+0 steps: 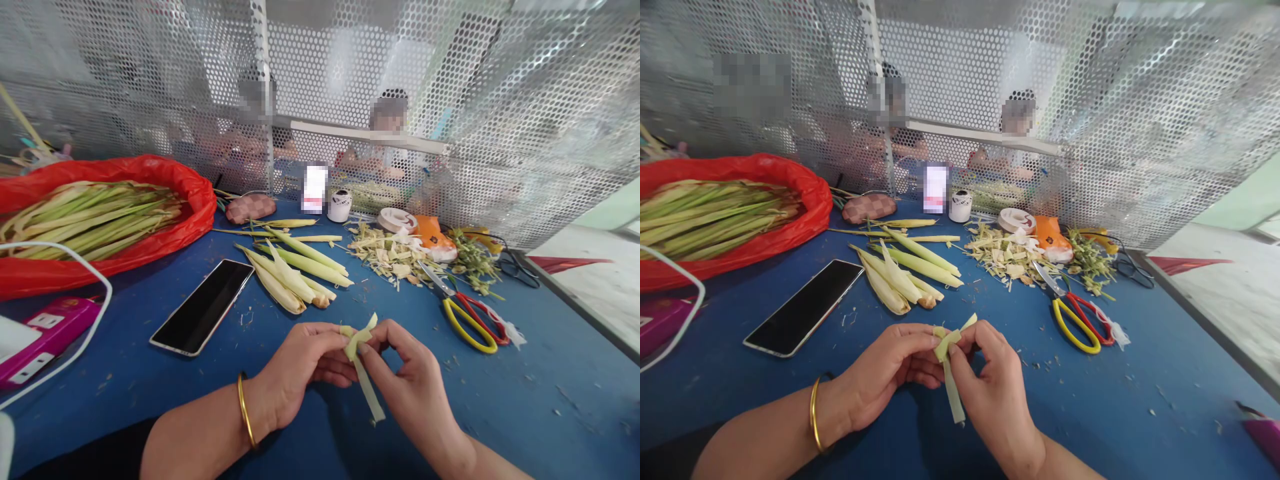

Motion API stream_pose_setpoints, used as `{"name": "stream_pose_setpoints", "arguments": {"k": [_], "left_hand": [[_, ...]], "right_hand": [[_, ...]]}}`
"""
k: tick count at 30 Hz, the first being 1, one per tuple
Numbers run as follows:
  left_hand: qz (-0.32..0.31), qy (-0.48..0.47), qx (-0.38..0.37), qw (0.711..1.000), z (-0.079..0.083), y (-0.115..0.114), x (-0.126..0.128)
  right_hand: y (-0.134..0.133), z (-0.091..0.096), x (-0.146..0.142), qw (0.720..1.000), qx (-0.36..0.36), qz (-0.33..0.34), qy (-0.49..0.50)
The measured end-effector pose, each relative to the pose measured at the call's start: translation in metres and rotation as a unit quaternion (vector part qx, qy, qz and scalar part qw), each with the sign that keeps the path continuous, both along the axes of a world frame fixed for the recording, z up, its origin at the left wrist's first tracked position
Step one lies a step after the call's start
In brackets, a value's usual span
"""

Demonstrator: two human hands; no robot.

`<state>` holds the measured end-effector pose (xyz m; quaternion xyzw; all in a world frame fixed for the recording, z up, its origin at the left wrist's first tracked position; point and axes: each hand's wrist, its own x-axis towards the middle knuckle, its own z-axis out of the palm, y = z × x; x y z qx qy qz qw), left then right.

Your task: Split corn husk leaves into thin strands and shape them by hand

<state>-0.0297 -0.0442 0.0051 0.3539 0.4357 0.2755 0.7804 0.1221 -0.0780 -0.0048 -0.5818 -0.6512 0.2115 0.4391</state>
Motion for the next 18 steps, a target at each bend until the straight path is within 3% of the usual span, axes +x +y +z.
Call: {"name": "stream_pose_setpoints", "arguments": {"k": [13,18], "left_hand": [[-0.009,0.029,0.009,0.999,0.002,-0.0008,0.0014],[-0.002,0.022,0.01,1.0,0.0017,-0.0012,0.0009]], "right_hand": [[-0.0024,-0.0048,0.0024,0.997,0.058,0.033,-0.041],[-0.0023,-0.0029,0.001,0.998,0.059,0.005,-0.038]]}}
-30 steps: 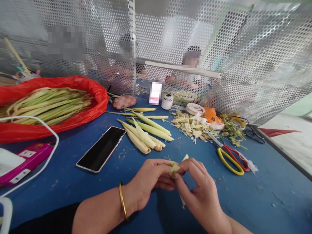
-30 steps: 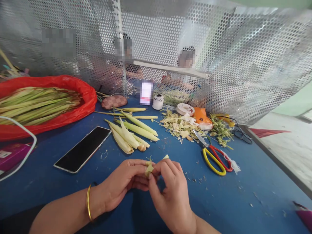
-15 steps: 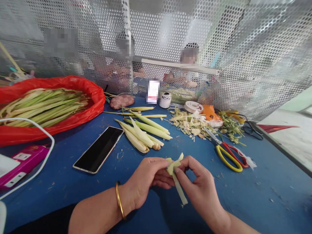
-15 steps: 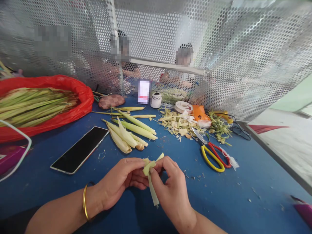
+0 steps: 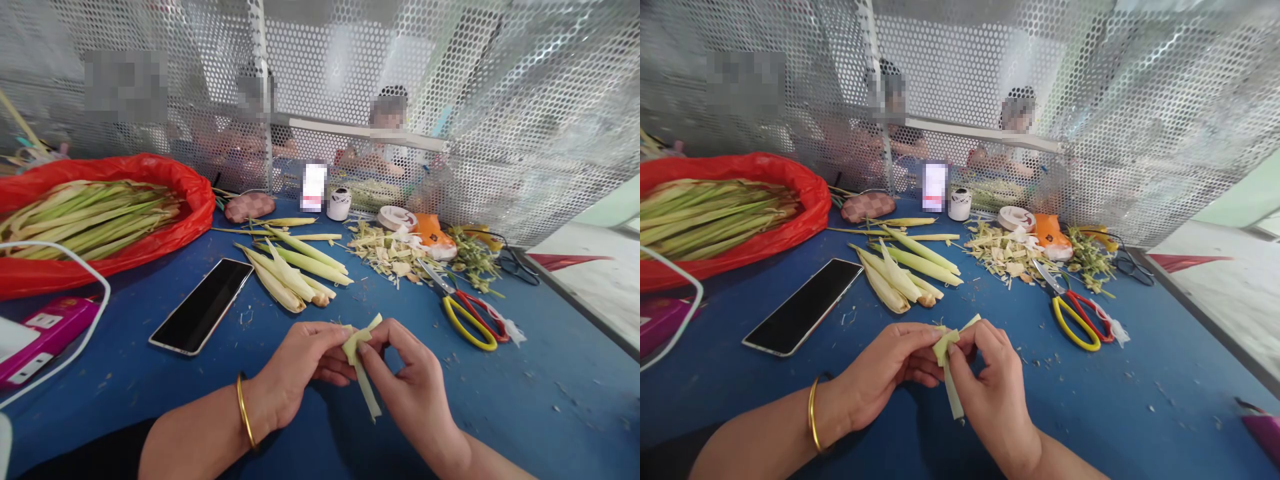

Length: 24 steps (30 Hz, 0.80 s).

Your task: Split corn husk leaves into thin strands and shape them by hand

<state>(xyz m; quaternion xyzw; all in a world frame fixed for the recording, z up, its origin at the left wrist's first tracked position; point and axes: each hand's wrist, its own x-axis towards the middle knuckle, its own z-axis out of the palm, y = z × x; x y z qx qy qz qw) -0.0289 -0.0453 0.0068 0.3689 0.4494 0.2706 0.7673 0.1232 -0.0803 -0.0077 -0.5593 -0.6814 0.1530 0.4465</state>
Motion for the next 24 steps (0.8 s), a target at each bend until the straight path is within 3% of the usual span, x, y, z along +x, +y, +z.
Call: {"name": "stream_pose_setpoints", "arguments": {"k": [10,18,20,24], "left_hand": [[0.01,-0.023,0.007,1.0,-0.001,0.0,0.0],[0.032,0.013,0.036,0.999,0.0,0.002,0.002],[0.04,0.017,0.041,0.998,0.0,0.004,0.001],[0.077,0.024,0.032,0.996,0.0,0.007,-0.001]], "right_hand": [[0.0,0.002,-0.002,0.999,-0.031,-0.027,0.016],[0.001,-0.001,-0.003,0.985,-0.135,-0.003,0.109],[0.004,-0.003,0.002,0.99,-0.115,-0.001,0.086],[0.011,-0.001,0.017,0.995,0.039,0.049,-0.078]]}}
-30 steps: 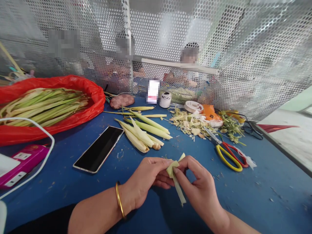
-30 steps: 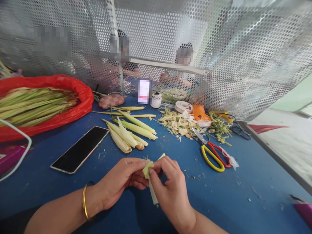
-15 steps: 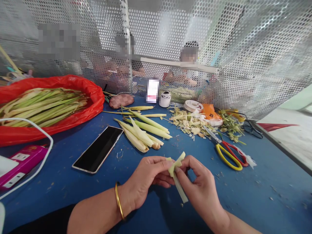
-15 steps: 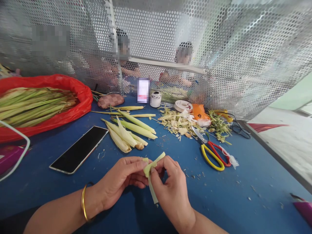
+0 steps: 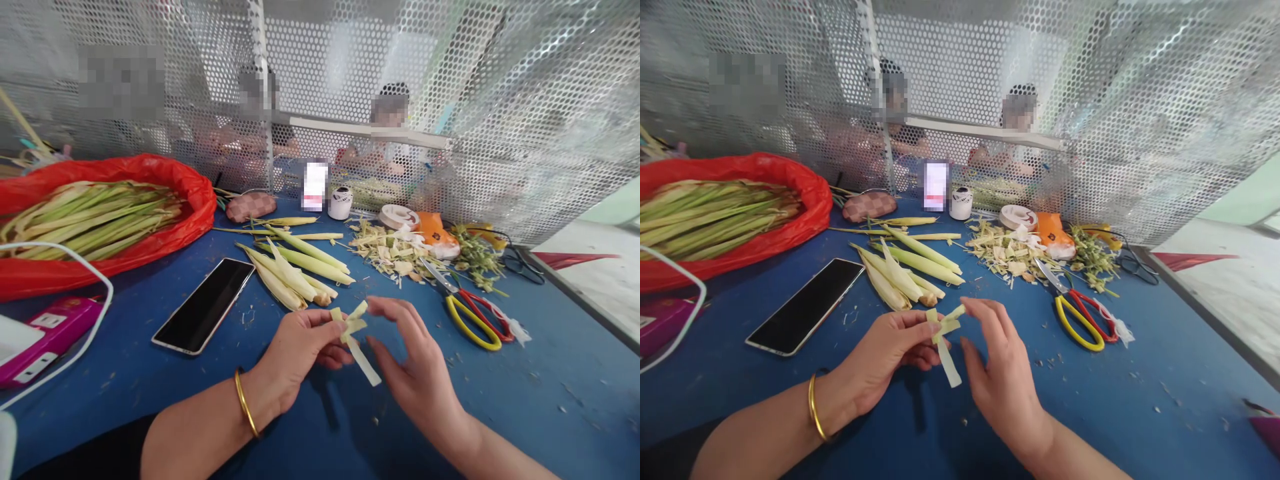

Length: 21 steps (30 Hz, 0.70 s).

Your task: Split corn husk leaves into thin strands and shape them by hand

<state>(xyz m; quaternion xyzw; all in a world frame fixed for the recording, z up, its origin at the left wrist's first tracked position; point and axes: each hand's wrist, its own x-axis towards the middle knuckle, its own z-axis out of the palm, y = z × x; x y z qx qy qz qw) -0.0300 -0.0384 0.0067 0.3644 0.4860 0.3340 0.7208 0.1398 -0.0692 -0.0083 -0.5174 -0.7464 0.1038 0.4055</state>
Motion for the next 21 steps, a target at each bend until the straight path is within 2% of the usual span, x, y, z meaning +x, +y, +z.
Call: {"name": "stream_pose_setpoints", "arguments": {"k": [3,5,8,12,18,21], "left_hand": [[0.004,-0.007,0.003,1.0,-0.001,0.001,-0.001],[-0.005,-0.009,0.008,1.0,-0.002,0.002,-0.001],[-0.025,-0.006,0.016,1.0,-0.001,0.001,0.0],[-0.039,0.0,0.031,0.999,0.001,0.0,0.001],[-0.039,-0.011,-0.002,0.999,-0.001,0.0,-0.001],[-0.043,-0.008,-0.002,0.999,-0.002,0.0,-0.001]], "right_hand": [[0.005,0.006,0.008,0.979,0.083,0.106,-0.156],[0.006,0.01,0.01,0.964,0.117,0.135,-0.194],[0.006,0.012,0.009,0.966,0.133,0.137,-0.175],[0.006,0.013,0.009,0.974,0.102,0.151,-0.132],[0.007,0.019,0.013,0.952,0.127,0.2,-0.195],[0.008,0.02,0.015,0.95,0.121,0.212,-0.198]]}}
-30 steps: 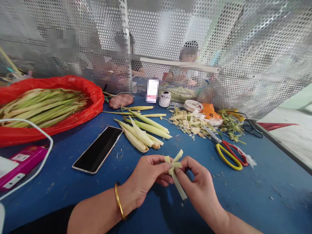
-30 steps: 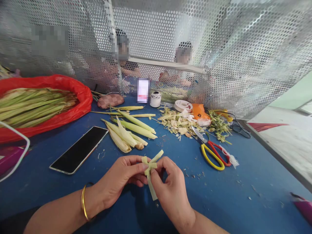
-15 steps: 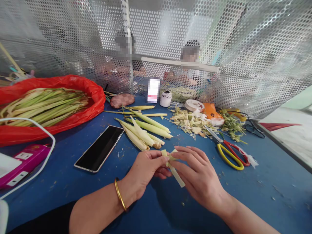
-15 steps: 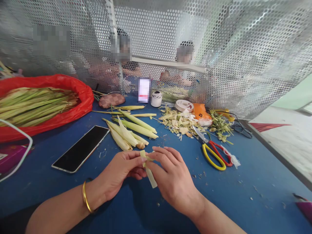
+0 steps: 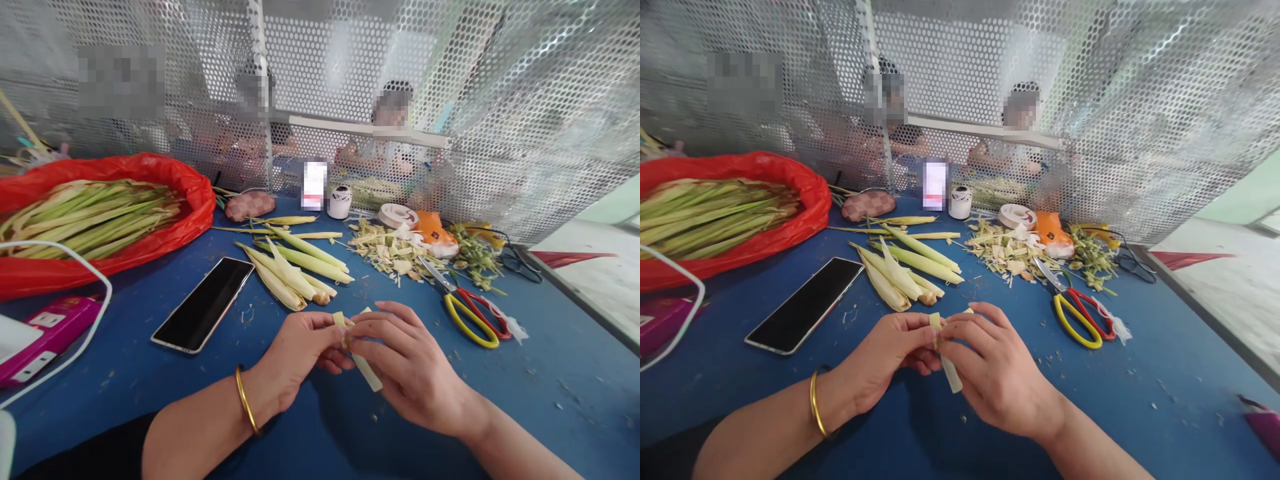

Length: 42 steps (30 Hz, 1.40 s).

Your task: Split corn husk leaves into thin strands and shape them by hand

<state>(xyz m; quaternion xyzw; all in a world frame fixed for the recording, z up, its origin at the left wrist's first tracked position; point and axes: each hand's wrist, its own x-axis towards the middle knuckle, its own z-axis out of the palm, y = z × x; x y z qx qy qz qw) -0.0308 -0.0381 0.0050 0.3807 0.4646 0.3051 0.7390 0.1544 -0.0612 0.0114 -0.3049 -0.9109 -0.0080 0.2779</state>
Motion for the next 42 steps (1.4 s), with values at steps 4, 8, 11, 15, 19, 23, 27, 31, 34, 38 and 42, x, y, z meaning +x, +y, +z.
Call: {"name": "stream_pose_setpoints", "arguments": {"k": [4,8,11,15,19,23,27,31,34,38,42], "left_hand": [[-0.013,0.016,0.006,1.0,0.002,-0.001,0.001],[-0.051,0.041,0.052,0.997,0.002,-0.002,0.001],[-0.078,0.066,0.082,0.991,0.0,-0.002,0.0],[-0.096,0.072,0.112,0.987,-0.003,-0.003,-0.001],[-0.1,0.054,0.125,0.986,-0.004,-0.003,-0.001],[-0.101,0.054,0.133,0.984,-0.003,-0.002,0.0],[-0.103,0.058,0.157,0.981,0.0,-0.002,0.0],[-0.077,0.073,0.159,0.981,0.002,-0.003,0.001],[-0.053,0.08,0.144,0.985,-0.001,-0.004,0.002],[-0.015,0.073,0.126,0.989,-0.003,-0.004,0.003],[0.057,0.064,0.085,0.993,0.001,-0.001,0.001]], "right_hand": [[0.0,-0.004,-0.002,0.998,-0.022,-0.006,0.066],[-0.003,-0.008,-0.009,0.966,-0.169,-0.078,0.18],[-0.005,-0.008,-0.013,0.92,-0.274,-0.124,0.25],[-0.005,-0.008,-0.014,0.876,-0.349,-0.155,0.294],[-0.004,-0.01,-0.013,0.83,-0.421,-0.169,0.325],[-0.004,-0.016,-0.013,0.796,-0.473,-0.17,0.338],[-0.002,-0.019,-0.014,0.789,-0.484,-0.165,0.341],[-0.003,-0.019,-0.018,0.776,-0.48,-0.168,0.374],[-0.005,-0.02,-0.024,0.764,-0.469,-0.187,0.403],[-0.006,-0.022,-0.031,0.77,-0.44,-0.207,0.413],[-0.008,-0.021,-0.03,0.795,-0.413,-0.217,0.387]]}}
